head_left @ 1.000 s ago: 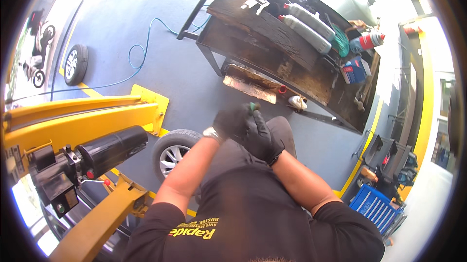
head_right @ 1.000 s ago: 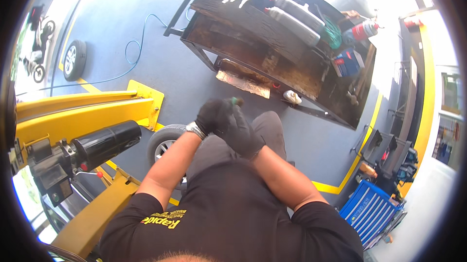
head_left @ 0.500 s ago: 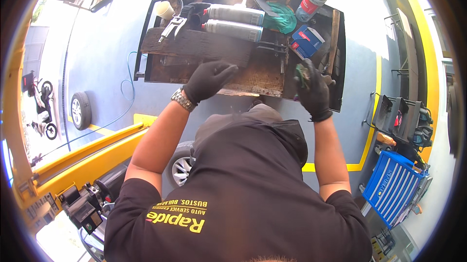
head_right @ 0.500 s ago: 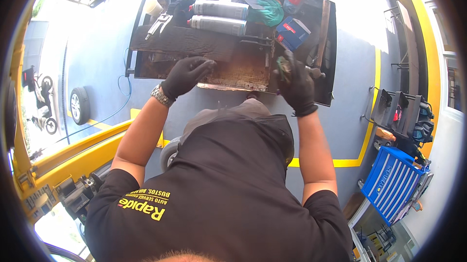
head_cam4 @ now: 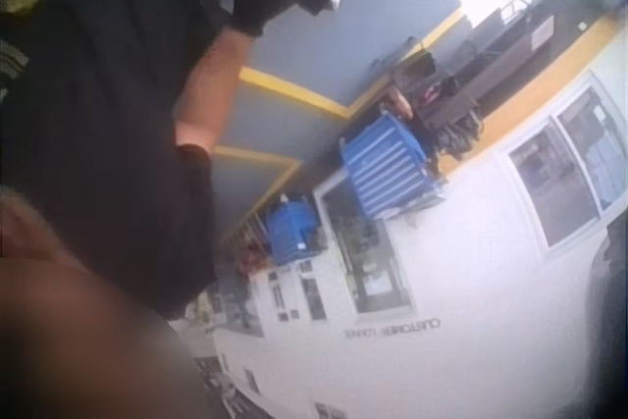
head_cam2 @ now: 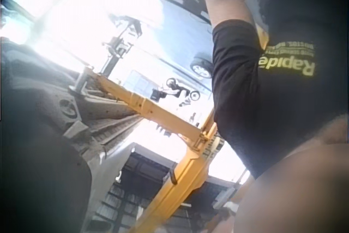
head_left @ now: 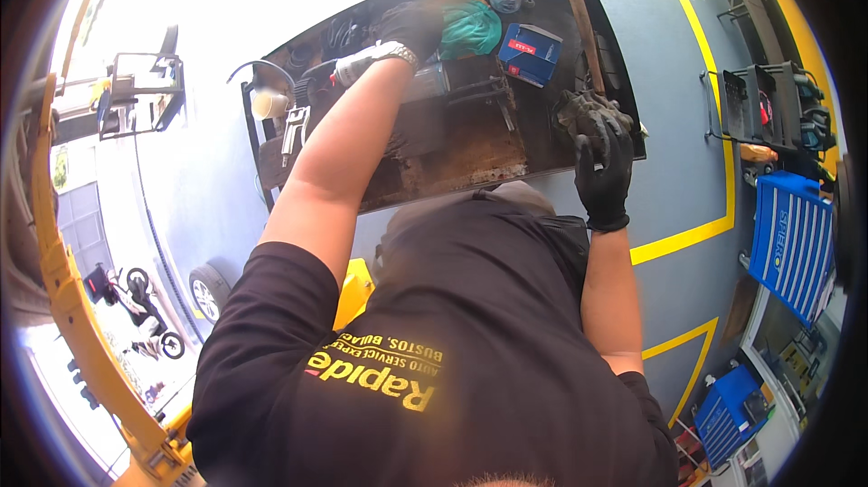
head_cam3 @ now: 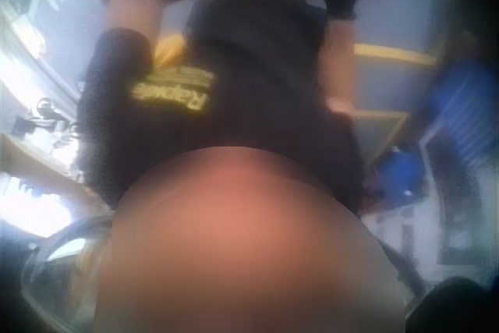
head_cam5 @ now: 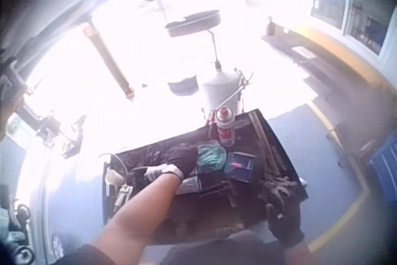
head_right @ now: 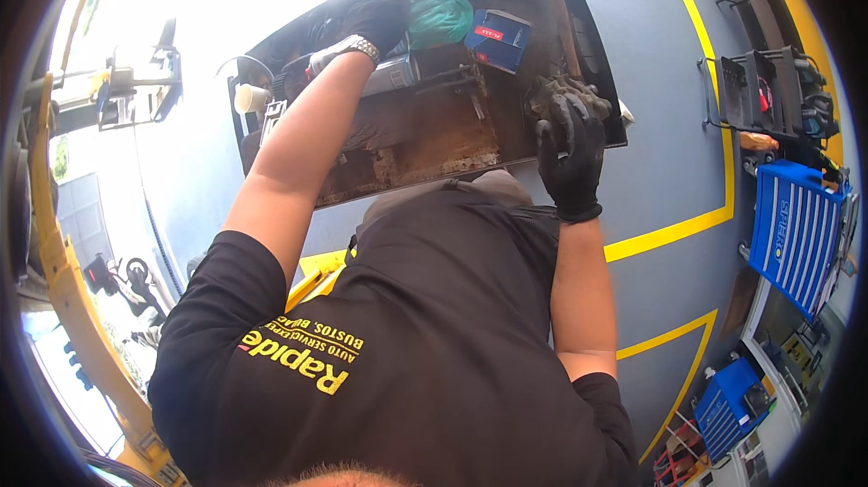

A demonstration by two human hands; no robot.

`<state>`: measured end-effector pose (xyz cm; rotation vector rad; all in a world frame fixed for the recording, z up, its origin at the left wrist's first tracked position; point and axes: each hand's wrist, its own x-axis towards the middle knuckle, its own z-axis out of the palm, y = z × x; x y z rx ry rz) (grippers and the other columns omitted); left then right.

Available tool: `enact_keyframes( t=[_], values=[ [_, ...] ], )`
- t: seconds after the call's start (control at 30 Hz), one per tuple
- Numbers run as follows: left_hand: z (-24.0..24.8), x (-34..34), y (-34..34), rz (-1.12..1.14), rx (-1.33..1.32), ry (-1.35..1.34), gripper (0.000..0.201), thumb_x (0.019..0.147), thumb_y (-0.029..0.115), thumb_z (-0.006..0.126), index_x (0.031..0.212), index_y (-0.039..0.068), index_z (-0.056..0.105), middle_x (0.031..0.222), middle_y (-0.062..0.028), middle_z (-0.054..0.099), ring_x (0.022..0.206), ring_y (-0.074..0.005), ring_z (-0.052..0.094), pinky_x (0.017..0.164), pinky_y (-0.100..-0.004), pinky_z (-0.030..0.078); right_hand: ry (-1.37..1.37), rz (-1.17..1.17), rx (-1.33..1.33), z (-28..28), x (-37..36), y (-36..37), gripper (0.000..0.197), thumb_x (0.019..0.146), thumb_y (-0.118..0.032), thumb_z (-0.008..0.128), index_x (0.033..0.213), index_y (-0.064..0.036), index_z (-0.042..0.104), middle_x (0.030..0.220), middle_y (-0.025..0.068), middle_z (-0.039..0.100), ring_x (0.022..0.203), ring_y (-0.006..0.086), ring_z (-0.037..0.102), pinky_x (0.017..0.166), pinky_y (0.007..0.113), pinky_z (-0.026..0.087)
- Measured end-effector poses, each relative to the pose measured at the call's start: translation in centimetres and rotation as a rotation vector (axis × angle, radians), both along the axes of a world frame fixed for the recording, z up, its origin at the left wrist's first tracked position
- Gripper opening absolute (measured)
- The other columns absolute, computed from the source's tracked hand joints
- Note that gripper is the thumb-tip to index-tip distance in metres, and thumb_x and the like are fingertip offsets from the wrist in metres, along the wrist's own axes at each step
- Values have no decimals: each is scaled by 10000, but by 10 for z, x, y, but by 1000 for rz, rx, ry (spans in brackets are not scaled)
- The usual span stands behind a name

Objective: The person handles a metal funnel and places it on a cart, then picks up brake pads and uses sandpaper to smooth their surfaces. The person repeatedly sands each pad and places them on the cart.

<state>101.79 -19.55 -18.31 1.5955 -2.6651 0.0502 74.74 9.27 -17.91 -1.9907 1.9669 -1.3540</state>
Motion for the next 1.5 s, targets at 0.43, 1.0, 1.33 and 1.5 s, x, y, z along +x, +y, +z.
enact_keyframes(
  t=[0.43,1.0,1.33,1.5],
  values=[
    [71,120,165,13,887,1566,256,1061,89,623,1283,-33,655,1111,-104,739,985,-172,720,832,-304,591,-263,381,319,66,180,-62,532,899,-272,863,1325,-16,673,1087,120,715,954,223,716,843,361,584],
    [30,174,200,358,1192,1617,685,968,146,778,1523,-48,426,1362,-190,638,1215,-219,653,984,-350,575,-947,643,887,53,234,-42,355,975,-136,779,1297,-7,702,1093,50,732,968,110,662,862,298,553],
    [55,162,198,202,1384,1630,730,1017,84,664,1642,3,295,1431,-173,616,1261,-234,640,1040,-352,549,-1114,641,716,41,224,-32,478,936,-72,813,1376,2,643,1250,58,716,1133,121,654,993,306,542],
    [56,156,198,53,1443,1579,651,1025,52,625,1623,-2,373,1492,-124,584,1333,-193,577,1128,-351,474,-1061,599,721,53,216,-29,589,882,30,827,1422,2,596,1301,68,696,1188,139,651,1028,325,553]
  ],
)
